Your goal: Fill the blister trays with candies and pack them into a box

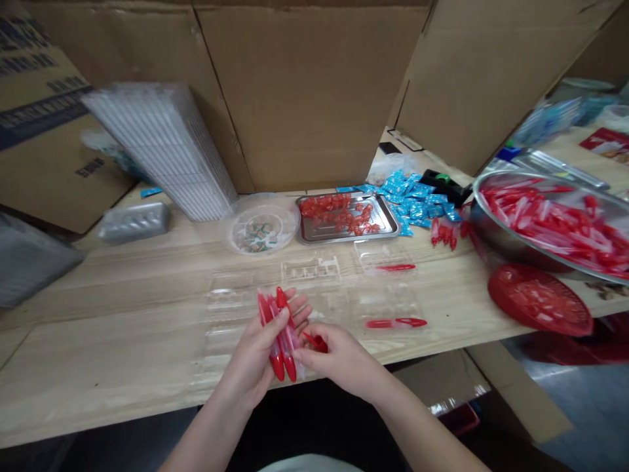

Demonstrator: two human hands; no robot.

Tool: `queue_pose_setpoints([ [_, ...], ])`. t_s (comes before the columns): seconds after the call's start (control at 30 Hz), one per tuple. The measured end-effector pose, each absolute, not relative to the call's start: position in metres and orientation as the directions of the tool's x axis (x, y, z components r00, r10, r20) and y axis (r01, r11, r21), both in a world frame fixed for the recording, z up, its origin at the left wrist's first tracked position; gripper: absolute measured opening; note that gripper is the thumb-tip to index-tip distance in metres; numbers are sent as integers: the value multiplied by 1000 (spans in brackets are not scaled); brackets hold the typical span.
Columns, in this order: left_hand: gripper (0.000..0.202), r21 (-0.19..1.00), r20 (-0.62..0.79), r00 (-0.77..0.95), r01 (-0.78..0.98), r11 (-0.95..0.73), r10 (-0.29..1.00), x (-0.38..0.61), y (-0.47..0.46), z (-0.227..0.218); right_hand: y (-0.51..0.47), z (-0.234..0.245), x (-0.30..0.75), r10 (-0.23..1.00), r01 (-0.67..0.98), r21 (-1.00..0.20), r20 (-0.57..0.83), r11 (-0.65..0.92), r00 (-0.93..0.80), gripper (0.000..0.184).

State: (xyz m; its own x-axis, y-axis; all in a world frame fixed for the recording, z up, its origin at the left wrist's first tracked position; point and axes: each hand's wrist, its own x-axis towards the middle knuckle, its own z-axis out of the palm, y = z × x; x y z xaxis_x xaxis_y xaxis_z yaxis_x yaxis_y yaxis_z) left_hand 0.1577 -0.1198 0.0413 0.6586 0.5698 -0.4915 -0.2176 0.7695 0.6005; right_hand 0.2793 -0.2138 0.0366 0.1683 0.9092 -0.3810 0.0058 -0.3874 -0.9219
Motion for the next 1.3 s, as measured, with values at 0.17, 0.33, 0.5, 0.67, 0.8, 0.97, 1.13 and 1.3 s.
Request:
queue_pose_setpoints([
  [0.17, 39, 840, -404, 586, -66, 538, 703, 158, -102, 35, -208, 34, 277, 758, -447, -810, -549, -379, 352, 35],
  [0.33, 25, 953, -269, 697, 292, 79, 665, 168, -87, 35, -190, 25, 260, 748, -414, -858, -483, -303, 455, 36],
  [0.5, 11, 710, -23, 822, 414, -570, 568, 205, -62, 37, -210, 22, 279, 737, -31, -942, -282, -335, 615, 39],
  [0.67, 15, 648, 19, 839, 404, -645, 544, 226, -45, 24, -254, 21, 297, 731, 26, -941, -244, -337, 637, 41],
  [0.8, 34, 950, -91, 750, 262, -168, 655, 198, -45, 39, -251, 29, 304, 720, 65, -957, -168, -284, 673, 35],
  [0.97, 50, 749, -452, 865, 237, 618, 216, 153, -65, 60, -190, 47, 302, 877, 108, -974, -128, -199, 464, 36],
  [1.13, 94, 754, -554, 786, 334, 565, 275, 106, -91, 47, -165, 30, 265, 974, -40, -973, -226, -227, -19, 26],
  [1.3, 96, 704, -534, 782, 201, 681, 321, 67, -106, 46, -164, 37, 238, 945, 18, -959, -282, -283, -168, 21],
])
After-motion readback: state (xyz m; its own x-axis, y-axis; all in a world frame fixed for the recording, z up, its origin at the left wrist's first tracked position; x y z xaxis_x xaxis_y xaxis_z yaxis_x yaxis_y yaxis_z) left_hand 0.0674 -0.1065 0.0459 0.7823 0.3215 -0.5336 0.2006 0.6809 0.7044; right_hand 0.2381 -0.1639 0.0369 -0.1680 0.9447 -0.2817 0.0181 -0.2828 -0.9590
